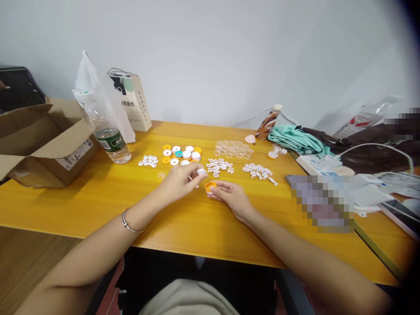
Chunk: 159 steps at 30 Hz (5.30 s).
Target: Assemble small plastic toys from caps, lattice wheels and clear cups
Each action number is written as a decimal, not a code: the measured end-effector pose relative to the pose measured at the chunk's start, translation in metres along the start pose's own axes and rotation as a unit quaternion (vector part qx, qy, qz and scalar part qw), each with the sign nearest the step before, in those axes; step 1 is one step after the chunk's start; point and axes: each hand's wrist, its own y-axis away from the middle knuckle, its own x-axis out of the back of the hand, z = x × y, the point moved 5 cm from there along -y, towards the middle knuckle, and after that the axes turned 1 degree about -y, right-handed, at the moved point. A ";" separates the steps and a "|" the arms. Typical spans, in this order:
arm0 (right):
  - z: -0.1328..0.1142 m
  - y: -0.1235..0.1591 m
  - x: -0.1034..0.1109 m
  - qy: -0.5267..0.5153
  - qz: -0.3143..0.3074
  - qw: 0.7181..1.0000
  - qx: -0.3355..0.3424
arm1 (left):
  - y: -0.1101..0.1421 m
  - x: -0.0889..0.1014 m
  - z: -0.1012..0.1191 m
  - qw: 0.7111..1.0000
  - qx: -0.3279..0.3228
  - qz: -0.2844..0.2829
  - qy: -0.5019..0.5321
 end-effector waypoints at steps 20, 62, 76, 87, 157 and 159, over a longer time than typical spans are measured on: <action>-0.022 0.005 -0.002 -0.017 -0.096 0.995 -0.016 | 0.002 -0.008 0.008 0.995 -0.030 -0.096 0.022; -0.026 0.018 -0.011 0.081 -0.026 0.982 0.171 | -0.001 -0.009 -0.003 0.931 0.102 -0.163 0.311; -0.012 0.017 -0.017 0.072 -0.045 0.983 0.160 | 0.002 -0.028 -0.008 0.960 0.122 -0.143 0.205; -0.015 0.015 -0.014 0.049 -0.066 0.990 0.118 | 0.003 -0.007 0.013 0.997 -0.035 -0.072 0.000; -0.019 0.020 -0.010 0.128 -0.243 0.962 -0.008 | 0.019 -0.014 0.028 0.944 -0.240 -0.179 -0.135; -0.019 0.020 -0.010 0.139 -0.241 0.960 0.000 | 0.017 -0.015 0.026 0.957 -0.182 -0.207 -0.086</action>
